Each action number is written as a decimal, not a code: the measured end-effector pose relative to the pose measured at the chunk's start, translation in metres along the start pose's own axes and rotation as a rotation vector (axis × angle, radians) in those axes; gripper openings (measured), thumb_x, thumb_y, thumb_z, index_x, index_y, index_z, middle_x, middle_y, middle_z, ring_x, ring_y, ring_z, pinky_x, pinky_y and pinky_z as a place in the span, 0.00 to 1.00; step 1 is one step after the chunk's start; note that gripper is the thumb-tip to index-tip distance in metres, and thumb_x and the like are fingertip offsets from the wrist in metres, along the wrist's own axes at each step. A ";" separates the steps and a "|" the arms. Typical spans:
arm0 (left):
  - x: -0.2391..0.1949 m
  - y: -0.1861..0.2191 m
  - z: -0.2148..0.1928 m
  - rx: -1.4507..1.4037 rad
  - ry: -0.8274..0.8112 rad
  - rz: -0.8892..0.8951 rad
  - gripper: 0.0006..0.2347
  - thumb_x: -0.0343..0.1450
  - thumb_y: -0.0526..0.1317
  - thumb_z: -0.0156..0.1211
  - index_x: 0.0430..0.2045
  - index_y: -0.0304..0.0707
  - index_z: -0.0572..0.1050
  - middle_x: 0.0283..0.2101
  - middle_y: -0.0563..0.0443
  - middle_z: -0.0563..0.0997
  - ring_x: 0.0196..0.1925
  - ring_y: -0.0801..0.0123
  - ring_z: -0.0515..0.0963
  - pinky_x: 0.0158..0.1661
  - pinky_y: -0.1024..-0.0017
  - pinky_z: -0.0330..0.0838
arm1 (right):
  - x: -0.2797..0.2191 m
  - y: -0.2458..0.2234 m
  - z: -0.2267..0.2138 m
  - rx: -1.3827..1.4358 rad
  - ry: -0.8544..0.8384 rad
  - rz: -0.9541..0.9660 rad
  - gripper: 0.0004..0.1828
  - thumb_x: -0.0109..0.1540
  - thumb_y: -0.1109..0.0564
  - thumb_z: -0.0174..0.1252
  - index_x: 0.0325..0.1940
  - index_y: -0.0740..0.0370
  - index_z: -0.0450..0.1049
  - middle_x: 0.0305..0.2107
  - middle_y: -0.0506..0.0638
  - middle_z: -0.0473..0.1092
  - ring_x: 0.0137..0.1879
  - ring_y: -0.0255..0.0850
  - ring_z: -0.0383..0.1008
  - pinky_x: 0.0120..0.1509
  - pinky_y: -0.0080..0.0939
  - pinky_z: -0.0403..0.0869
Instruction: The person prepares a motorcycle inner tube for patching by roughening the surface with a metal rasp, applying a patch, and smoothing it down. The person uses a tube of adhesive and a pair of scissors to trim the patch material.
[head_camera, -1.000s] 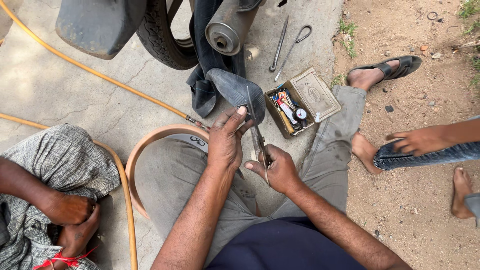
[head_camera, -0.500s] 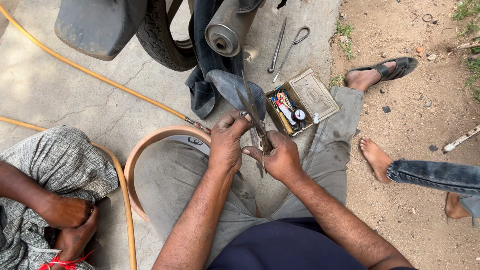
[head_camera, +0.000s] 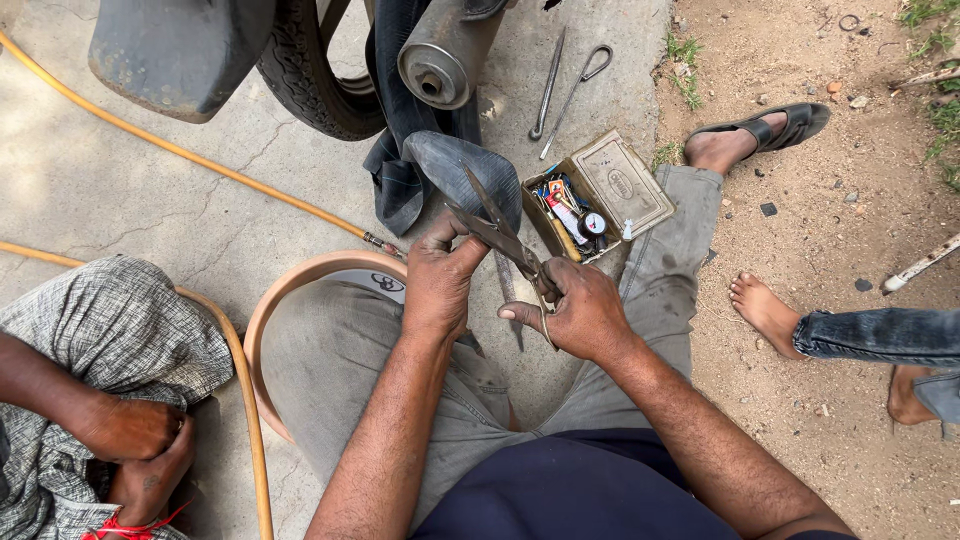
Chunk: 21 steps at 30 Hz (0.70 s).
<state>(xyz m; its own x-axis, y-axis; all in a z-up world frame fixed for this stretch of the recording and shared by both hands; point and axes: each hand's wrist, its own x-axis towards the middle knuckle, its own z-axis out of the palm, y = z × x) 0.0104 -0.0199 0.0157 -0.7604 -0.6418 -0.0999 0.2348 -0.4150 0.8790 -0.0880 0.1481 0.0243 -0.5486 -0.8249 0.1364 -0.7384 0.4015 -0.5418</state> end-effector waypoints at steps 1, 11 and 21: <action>0.000 0.000 0.000 0.000 -0.010 0.015 0.01 0.71 0.31 0.66 0.32 0.35 0.82 0.40 0.57 0.79 0.47 0.75 0.75 0.55 0.72 0.68 | -0.001 0.002 0.000 -0.008 0.021 -0.029 0.37 0.47 0.26 0.71 0.24 0.61 0.65 0.18 0.50 0.63 0.26 0.46 0.68 0.31 0.50 0.68; 0.000 0.001 0.000 0.009 -0.001 -0.028 0.02 0.68 0.30 0.67 0.30 0.35 0.80 0.41 0.56 0.80 0.50 0.73 0.77 0.60 0.66 0.69 | -0.002 0.012 0.002 -0.025 -0.051 0.033 0.35 0.46 0.26 0.71 0.20 0.57 0.64 0.15 0.46 0.63 0.22 0.38 0.67 0.25 0.44 0.67; 0.003 -0.004 -0.001 -0.010 0.037 -0.064 0.03 0.67 0.30 0.66 0.31 0.33 0.80 0.41 0.52 0.80 0.50 0.70 0.77 0.59 0.67 0.69 | -0.011 0.028 0.016 0.215 -0.017 0.083 0.30 0.51 0.35 0.72 0.22 0.60 0.66 0.15 0.46 0.63 0.22 0.37 0.65 0.26 0.41 0.66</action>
<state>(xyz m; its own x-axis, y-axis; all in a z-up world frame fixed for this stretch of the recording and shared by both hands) 0.0082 -0.0207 0.0116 -0.7511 -0.6372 -0.1726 0.1929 -0.4619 0.8657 -0.0963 0.1620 -0.0059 -0.5960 -0.7999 0.0706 -0.5892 0.3758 -0.7153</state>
